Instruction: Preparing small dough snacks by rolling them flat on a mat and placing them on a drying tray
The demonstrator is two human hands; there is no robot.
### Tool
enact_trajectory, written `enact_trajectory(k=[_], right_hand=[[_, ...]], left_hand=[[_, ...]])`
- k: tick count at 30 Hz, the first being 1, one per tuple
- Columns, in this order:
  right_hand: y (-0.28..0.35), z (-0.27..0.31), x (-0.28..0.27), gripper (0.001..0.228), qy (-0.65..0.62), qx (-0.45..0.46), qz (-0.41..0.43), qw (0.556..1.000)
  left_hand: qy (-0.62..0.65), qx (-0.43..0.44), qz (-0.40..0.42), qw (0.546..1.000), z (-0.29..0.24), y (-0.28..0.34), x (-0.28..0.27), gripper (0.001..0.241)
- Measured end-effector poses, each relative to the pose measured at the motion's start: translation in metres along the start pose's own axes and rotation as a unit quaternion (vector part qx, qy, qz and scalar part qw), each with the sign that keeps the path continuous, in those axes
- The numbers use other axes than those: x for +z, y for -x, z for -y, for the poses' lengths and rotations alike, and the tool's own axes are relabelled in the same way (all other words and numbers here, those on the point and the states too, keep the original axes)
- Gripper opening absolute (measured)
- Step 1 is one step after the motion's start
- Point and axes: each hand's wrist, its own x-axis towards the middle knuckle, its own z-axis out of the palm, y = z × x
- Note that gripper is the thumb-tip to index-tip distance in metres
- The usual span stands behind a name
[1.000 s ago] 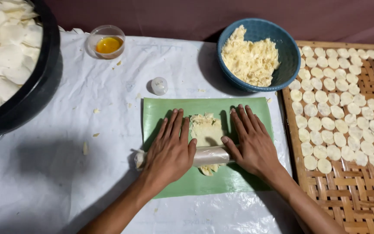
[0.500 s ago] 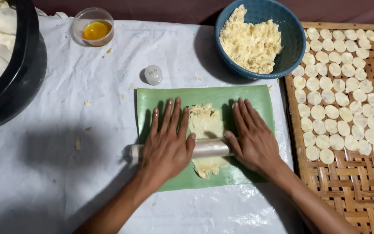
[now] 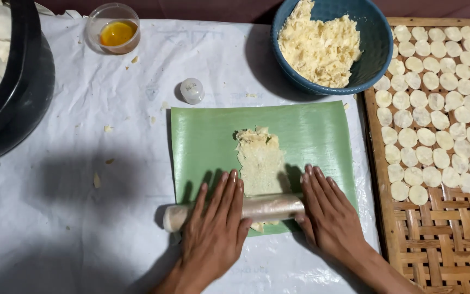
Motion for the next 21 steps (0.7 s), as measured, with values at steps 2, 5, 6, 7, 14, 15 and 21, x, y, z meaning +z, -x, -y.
enact_trajectory(k=[2,5,6,7,14,15,21], right_hand=[[-0.032,-0.010,-0.004,0.068,0.013,-0.006,0.014,1.000],[-0.078,-0.033,0.006,0.076,0.011,0.075,0.050,0.996],[-0.082,-0.032,0.002,0.076,0.012,0.076,0.049,0.996],[-0.087,-0.032,-0.002,0.078,-0.001,0.089,0.059,0.994],[-0.008,0.004,-0.003,0.083,-0.017,0.022,0.025,0.999],[0.001,0.004,-0.002,0.083,-0.017,0.022,0.029,0.999],[-0.041,-0.016,-0.001,0.070,0.006,-0.016,0.024,1.000]], left_hand=[[-0.078,-0.006,0.006,0.997,0.017,-0.028,0.002,0.066],[-0.048,-0.019,-0.036,0.998,0.043,-0.075,-0.005,0.066],[-0.048,-0.016,-0.036,0.998,0.042,-0.079,-0.009,0.066],[-0.052,-0.025,-0.022,0.998,0.042,-0.083,-0.014,0.069],[-0.079,0.009,0.000,0.997,0.005,-0.004,0.003,0.072],[-0.077,0.008,0.002,0.997,0.003,0.004,0.003,0.072],[-0.110,0.010,0.010,0.994,0.030,-0.040,0.004,0.077]])
